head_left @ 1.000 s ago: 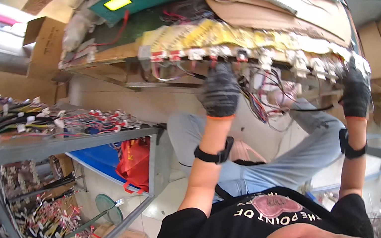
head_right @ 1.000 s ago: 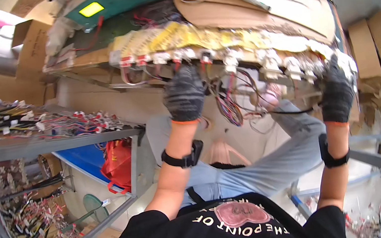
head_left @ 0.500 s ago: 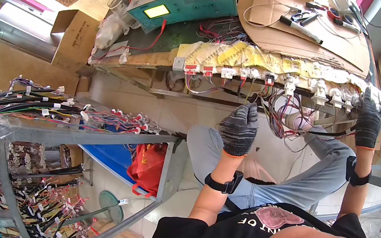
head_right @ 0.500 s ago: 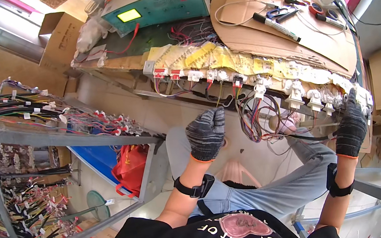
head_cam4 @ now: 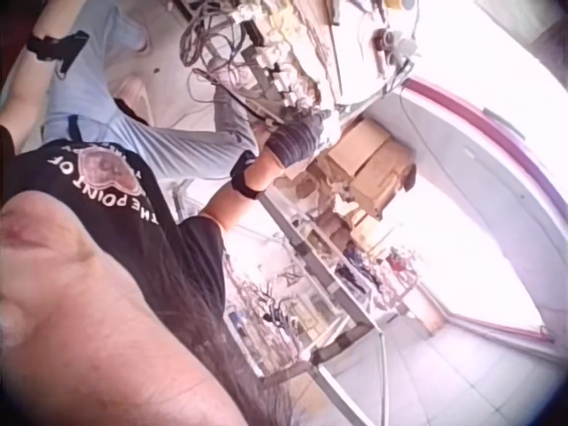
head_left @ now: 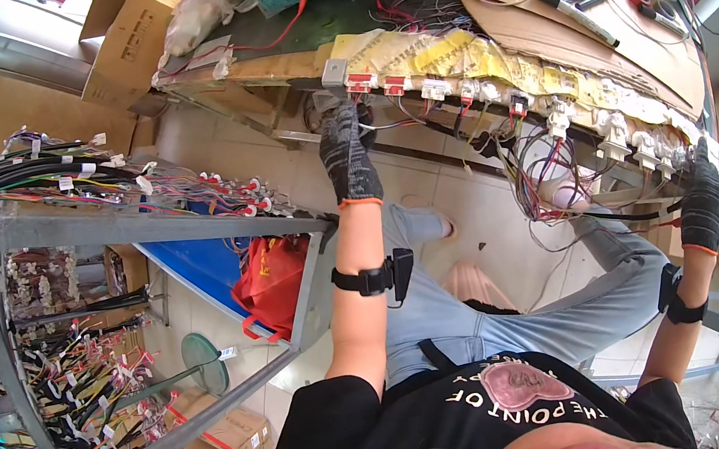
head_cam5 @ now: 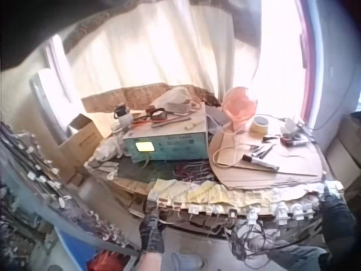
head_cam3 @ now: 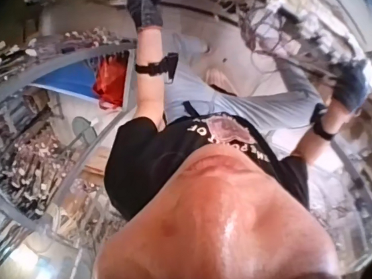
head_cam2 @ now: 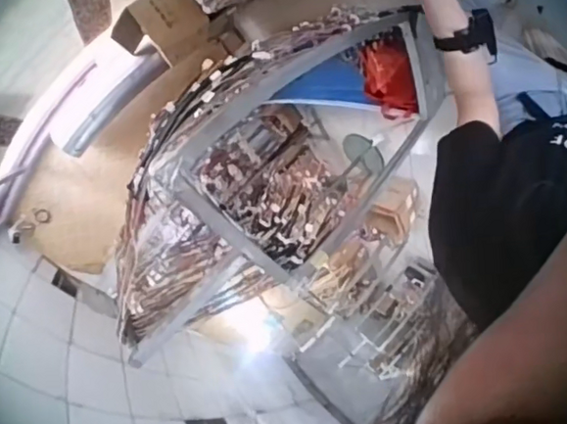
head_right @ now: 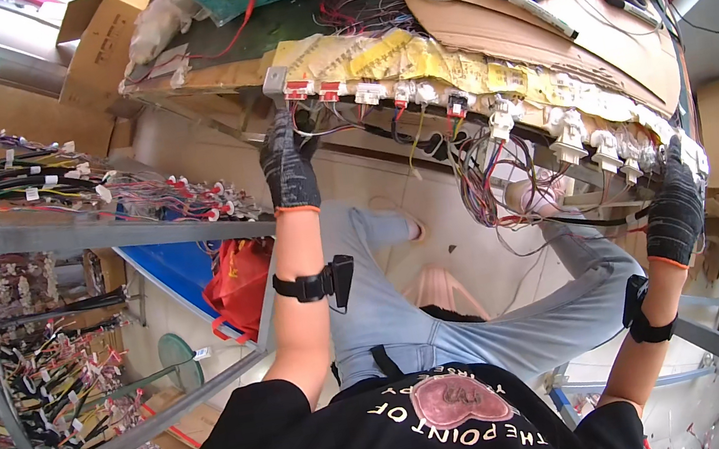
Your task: Connecting multiple colored wires into terminal sockets on an assembly board.
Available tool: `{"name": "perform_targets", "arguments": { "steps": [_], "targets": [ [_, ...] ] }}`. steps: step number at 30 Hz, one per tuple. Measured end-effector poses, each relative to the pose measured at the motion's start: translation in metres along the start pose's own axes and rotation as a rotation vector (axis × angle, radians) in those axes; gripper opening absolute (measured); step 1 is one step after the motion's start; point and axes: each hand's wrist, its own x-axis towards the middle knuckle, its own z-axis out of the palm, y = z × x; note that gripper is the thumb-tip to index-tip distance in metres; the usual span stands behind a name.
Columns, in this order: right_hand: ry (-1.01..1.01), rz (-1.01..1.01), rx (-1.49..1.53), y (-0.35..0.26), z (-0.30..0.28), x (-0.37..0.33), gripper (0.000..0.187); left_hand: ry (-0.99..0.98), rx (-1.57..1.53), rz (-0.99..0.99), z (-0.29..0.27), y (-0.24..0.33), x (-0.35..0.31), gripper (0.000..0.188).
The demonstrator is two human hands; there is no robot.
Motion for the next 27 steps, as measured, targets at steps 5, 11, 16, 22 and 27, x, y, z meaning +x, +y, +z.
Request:
{"name": "perform_targets", "arguments": {
  "steps": [5, 11, 16, 22, 27],
  "targets": [
    [0.044, -0.137, -0.246, -0.014, -0.003, -0.009, 0.04, -0.047, 0.128, -0.014, -0.003, 0.012, 0.006, 0.016],
    [0.004, 0.249, 0.203, -0.025, -0.003, -0.006, 0.038, -0.116, 0.029, -0.008, -0.005, 0.009, 0.016, 0.014],
    [0.018, 0.026, -0.23, -0.017, -0.002, -0.008, 0.043, -0.186, -0.178, -0.068, -0.01, -0.006, 0.032, 0.009],
    [0.008, -0.13, -0.436, -0.01, 0.0, -0.013, 0.046, -0.267, -0.293, -0.093, -0.011, -0.009, 0.04, 0.005],
    [-0.048, -0.111, -0.331, -0.002, -0.003, -0.01, 0.042, -0.264, -0.28, -0.073, -0.011, -0.005, 0.037, 0.008]
  ]
}}
